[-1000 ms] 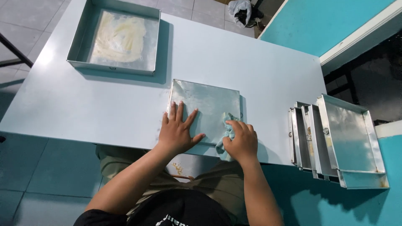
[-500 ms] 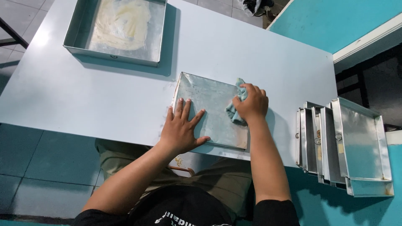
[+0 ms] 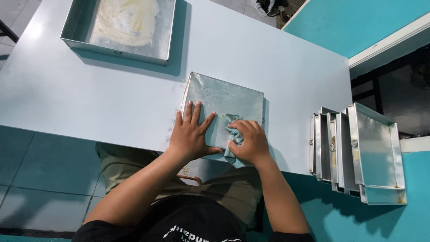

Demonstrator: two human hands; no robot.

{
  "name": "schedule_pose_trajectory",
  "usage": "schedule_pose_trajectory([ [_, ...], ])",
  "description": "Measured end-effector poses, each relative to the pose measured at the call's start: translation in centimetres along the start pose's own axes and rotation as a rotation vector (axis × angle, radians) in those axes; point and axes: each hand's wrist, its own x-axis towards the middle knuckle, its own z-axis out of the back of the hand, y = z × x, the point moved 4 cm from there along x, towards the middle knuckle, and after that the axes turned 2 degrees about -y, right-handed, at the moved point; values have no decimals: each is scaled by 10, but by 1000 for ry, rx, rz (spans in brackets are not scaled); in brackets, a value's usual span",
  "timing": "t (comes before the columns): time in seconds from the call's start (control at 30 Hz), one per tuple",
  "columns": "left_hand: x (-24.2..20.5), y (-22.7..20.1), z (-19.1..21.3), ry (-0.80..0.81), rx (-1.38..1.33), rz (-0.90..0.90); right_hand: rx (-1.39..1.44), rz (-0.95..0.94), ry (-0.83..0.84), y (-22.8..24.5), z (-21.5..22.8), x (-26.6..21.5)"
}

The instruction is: The person cleans the interior and exterior surfaces of rectangular metal trays using a blue cloth. They wipe the bottom and sides of one tray, flip it over to clean the other side, and then place it on a stack of similar trays. The person then picks up a second tray containing a white substance and begins wiping it.

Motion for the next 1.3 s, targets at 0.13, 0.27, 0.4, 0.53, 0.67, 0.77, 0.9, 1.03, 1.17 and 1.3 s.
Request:
schedule_pose_trajectory([
  [0.13, -2, -2, 4, 13, 39, 1, -79, -89, 37, -17, 12, 17],
  [0.27, -1, -1, 7, 52, 68, -5, -202, -220, -122, -60, 23, 56],
  [0.4, 1, -2, 8, 80, 73, -5, -171, -323, -178, -73, 19, 86],
  [0.53, 0, -2, 8, 67, 57, -1, -180, -171, -205, -37, 9, 82],
  [0.67, 1, -2, 4, 49, 32, -3, -67, -10, -130, 12, -2, 53],
  [0.77, 3, 0, -4, 34, 51, 4, -24, 8, -85, 33, -7, 28],
  [0.9, 1, 0, -2, 14, 36, 5, -51, -61, -52, 19, -3, 13],
  [1.03, -3, 1, 3, 11, 26, 1, -117, -158, -89, -26, 9, 12],
  [1.17, -2, -2, 4, 14, 23, 5, -202, -335, -166, -49, 22, 16],
  [1.3, 1, -4, -3, 7, 37, 10, -246, -276, -282, -30, 10, 23],
])
